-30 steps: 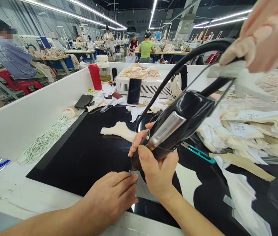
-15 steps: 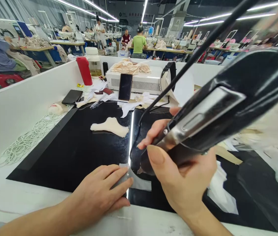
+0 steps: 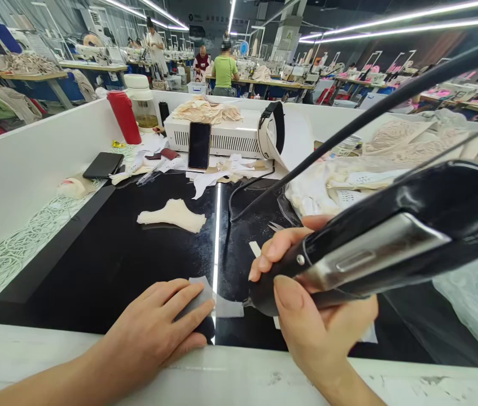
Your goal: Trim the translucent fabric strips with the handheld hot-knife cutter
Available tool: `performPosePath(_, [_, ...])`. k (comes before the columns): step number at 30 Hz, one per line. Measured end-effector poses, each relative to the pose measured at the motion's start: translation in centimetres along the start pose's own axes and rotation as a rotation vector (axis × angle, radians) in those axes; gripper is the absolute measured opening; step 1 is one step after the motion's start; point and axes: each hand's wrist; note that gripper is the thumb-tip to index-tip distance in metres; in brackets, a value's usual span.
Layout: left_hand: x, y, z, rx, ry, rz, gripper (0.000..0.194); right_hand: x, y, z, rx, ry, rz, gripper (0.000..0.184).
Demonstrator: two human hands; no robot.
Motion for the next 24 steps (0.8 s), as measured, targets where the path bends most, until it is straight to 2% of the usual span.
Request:
performPosePath(11, [0.08,0.02,0.11,0.0,-0.005,0.019,0.038,-0.2,0.23,-0.65,-0.032,0.005,0.061,0.04])
performPosePath(24, [-0.22,0.05,0.07,0.007,0.0,0.018,0.035,-0.22,0.37,-0.25,0.004,-0.028,0.03,0.039])
Point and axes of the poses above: each hand's wrist, its own y-axis away from the middle knuckle, its own x-axis out of the palm, z = x × y, and after that the axes turned 2 degrees about z, right-handed
